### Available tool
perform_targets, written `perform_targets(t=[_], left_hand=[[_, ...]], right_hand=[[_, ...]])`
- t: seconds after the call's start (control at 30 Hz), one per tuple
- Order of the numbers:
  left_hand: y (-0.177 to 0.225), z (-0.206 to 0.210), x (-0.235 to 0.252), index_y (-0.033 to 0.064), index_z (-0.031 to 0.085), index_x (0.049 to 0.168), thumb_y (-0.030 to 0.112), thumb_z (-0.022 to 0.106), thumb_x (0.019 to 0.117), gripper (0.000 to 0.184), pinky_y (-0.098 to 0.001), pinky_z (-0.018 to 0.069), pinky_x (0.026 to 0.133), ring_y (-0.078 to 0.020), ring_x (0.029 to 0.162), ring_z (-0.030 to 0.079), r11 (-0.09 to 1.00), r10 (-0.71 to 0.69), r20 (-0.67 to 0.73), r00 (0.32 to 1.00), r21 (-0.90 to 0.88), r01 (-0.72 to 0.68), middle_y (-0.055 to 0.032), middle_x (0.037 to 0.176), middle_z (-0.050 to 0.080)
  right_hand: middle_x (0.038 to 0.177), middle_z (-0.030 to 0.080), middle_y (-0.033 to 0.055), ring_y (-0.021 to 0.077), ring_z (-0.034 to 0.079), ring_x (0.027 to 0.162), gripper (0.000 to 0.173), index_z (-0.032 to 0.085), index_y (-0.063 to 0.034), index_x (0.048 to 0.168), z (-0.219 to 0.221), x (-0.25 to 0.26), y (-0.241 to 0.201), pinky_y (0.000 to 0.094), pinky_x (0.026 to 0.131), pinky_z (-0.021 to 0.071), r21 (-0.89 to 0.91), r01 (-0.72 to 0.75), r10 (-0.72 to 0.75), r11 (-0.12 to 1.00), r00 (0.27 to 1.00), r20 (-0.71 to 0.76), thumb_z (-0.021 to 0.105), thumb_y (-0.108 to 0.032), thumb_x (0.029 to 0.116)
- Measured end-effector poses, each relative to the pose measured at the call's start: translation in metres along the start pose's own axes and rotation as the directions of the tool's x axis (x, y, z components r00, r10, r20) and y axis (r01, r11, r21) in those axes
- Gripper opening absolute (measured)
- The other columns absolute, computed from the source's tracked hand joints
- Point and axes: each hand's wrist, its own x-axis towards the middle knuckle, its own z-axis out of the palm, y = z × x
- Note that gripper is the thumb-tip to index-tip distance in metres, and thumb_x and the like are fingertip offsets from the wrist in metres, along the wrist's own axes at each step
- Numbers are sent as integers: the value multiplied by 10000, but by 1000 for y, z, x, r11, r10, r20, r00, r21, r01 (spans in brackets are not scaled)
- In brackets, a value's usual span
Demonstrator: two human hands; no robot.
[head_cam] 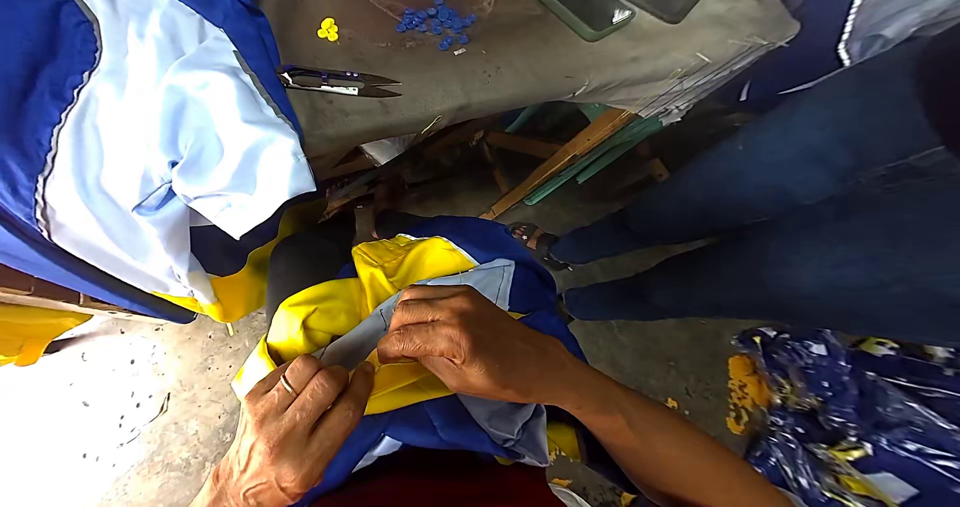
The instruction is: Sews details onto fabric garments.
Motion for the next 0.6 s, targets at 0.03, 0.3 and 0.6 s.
perform_targets(t=[0.03,0.3,0.6], left_hand=[[0,0,0,106,718,1082,168,628,984,147,-297,429,611,-198,727,546,1000,2,1,1000,1,-2,-56,815,600],[-1,-1,2,124,723,1071,176,625,986,140,-290,423,603,-190,729,544,999,-12,11,1000,-36,12,-49,809,592],[-8,-8,18,146,759,924,217,616,984,170,-236,464,697,-109,828,594,929,-134,170,976,-321,183,-4,818,646]], right_hand=[[838,677,51,183,633,845,257,764,-99,982,0,0,0,299,732,494,3,-1,1,1000,1000,1,513,-61,1024],[832,672,55,177,624,844,268,767,-87,977,-3,0,2,288,741,487,81,13,-16,997,999,35,507,-32,1014],[823,689,51,106,633,810,227,785,-53,953,-3,8,13,243,731,491,334,-46,-2,942,990,142,563,-15,983]])
